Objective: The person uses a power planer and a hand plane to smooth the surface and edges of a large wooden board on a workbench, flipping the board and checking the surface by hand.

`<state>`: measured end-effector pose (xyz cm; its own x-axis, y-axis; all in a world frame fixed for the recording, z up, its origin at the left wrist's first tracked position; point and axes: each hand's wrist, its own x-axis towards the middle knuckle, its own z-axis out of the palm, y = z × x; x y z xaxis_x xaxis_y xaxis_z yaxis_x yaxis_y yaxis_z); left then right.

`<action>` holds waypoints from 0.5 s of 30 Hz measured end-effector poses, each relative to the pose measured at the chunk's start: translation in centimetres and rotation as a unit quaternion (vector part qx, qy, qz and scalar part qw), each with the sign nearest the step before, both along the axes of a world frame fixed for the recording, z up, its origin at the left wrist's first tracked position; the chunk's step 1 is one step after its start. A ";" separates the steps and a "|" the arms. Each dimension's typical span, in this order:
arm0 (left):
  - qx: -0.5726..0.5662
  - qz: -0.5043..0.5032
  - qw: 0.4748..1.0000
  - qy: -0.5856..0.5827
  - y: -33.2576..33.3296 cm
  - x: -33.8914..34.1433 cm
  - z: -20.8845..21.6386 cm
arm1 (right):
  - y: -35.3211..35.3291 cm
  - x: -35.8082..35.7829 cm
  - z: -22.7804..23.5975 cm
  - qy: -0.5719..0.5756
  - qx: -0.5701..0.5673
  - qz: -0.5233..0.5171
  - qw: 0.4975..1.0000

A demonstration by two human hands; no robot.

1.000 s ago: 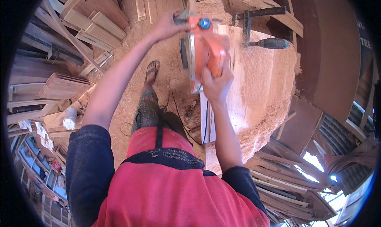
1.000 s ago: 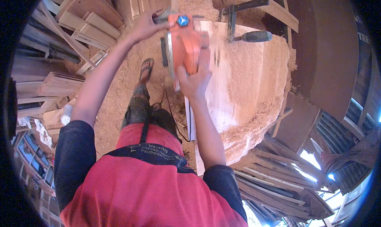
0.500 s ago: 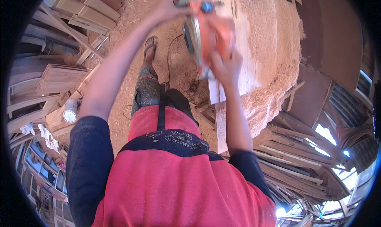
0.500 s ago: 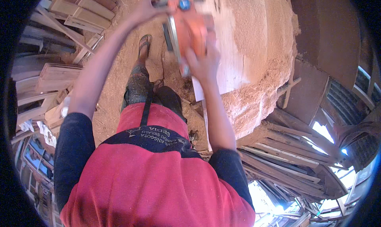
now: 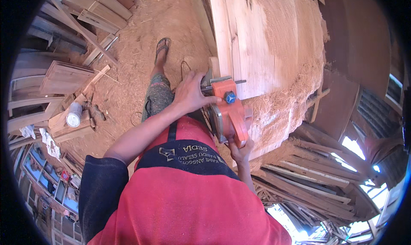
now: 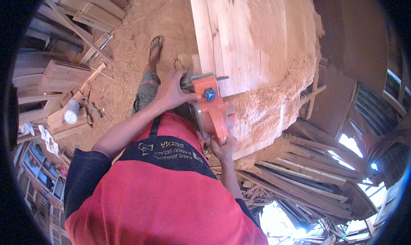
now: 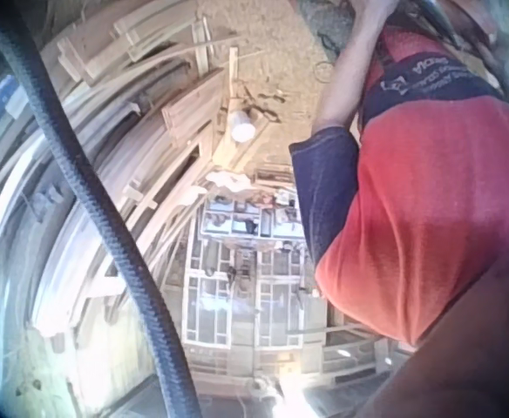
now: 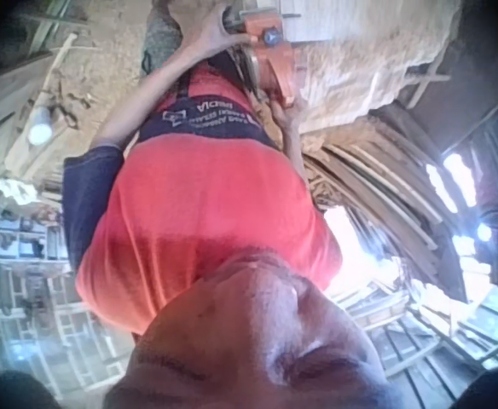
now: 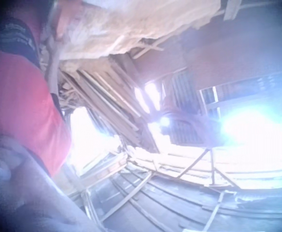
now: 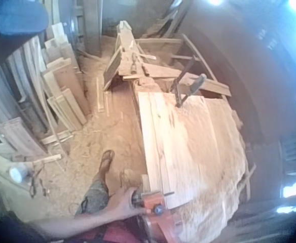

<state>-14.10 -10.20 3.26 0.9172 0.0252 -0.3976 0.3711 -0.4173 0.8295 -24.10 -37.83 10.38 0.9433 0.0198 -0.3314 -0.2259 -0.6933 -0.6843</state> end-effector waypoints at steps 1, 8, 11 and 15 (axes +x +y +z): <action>-0.009 0.013 1.000 -0.006 0.6 0.9 -0.2 | 1.0 1.3 0.2 0.014 0.014 -0.001 1.000; 0.005 0.030 1.000 0.003 7.4 10.2 1.1 | 8.3 11.2 0.4 0.004 0.046 0.022 0.999; 0.021 0.027 0.999 -0.023 10.2 14.2 -0.5 | 12.2 16.2 0.6 -0.049 0.046 0.044 0.997; 0.028 0.024 0.999 -0.027 14.3 19.9 -0.9 | 16.5 22.3 0.4 -0.066 0.041 0.074 0.994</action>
